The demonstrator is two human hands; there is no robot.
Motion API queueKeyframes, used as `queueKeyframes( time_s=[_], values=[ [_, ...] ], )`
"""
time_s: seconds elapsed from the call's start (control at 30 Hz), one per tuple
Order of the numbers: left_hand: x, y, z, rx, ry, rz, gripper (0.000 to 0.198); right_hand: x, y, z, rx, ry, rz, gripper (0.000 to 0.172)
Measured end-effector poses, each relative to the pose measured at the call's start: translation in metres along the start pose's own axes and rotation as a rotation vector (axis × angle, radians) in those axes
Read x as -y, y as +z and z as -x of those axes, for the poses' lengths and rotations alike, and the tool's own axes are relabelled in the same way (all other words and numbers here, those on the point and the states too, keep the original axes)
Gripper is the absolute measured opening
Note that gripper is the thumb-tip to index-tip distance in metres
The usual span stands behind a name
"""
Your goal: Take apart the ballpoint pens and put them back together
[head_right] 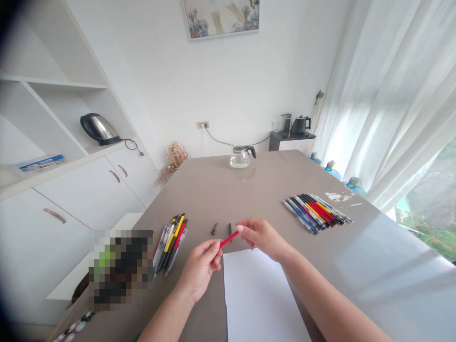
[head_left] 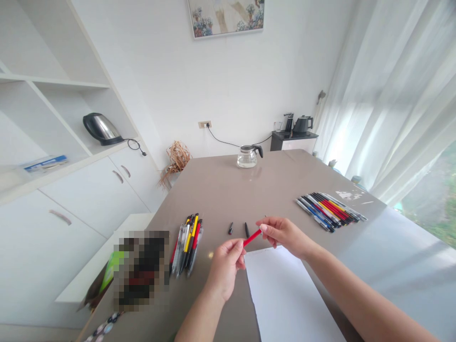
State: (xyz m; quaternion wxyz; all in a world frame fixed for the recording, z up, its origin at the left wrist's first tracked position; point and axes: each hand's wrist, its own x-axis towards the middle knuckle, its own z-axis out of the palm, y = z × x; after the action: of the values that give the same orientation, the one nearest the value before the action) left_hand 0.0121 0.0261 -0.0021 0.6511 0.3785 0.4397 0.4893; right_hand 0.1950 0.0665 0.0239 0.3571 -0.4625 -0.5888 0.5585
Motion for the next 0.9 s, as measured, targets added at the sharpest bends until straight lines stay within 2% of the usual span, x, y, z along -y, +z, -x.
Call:
queueKeyframes(
  time_s=[0.13,0.33,0.43,0.6,0.73,0.9],
  values=[
    [-0.003,0.002,0.002,-0.002,0.018,0.062,0.033,0.0,0.014,0.001,0.008,-0.005,-0.214,0.025],
    [-0.008,0.002,0.002,-0.062,-0.017,0.249,0.049,-0.009,0.009,-0.006,-0.078,0.123,-0.918,0.008],
    [-0.008,0.001,0.001,-0.05,-0.031,0.243,0.047,-0.011,0.009,-0.008,-0.047,0.168,-1.044,0.009],
    [-0.009,0.003,0.003,-0.011,-0.023,0.211,0.045,-0.012,0.013,-0.006,-0.056,0.197,-0.87,0.013],
    [-0.011,0.005,0.006,0.051,0.0,0.193,0.045,-0.013,0.014,-0.004,0.034,0.205,-0.593,0.02],
    [-0.007,0.004,0.006,0.065,-0.017,0.034,0.033,-0.009,0.012,-0.001,0.038,0.178,-0.408,0.025]
  ],
)
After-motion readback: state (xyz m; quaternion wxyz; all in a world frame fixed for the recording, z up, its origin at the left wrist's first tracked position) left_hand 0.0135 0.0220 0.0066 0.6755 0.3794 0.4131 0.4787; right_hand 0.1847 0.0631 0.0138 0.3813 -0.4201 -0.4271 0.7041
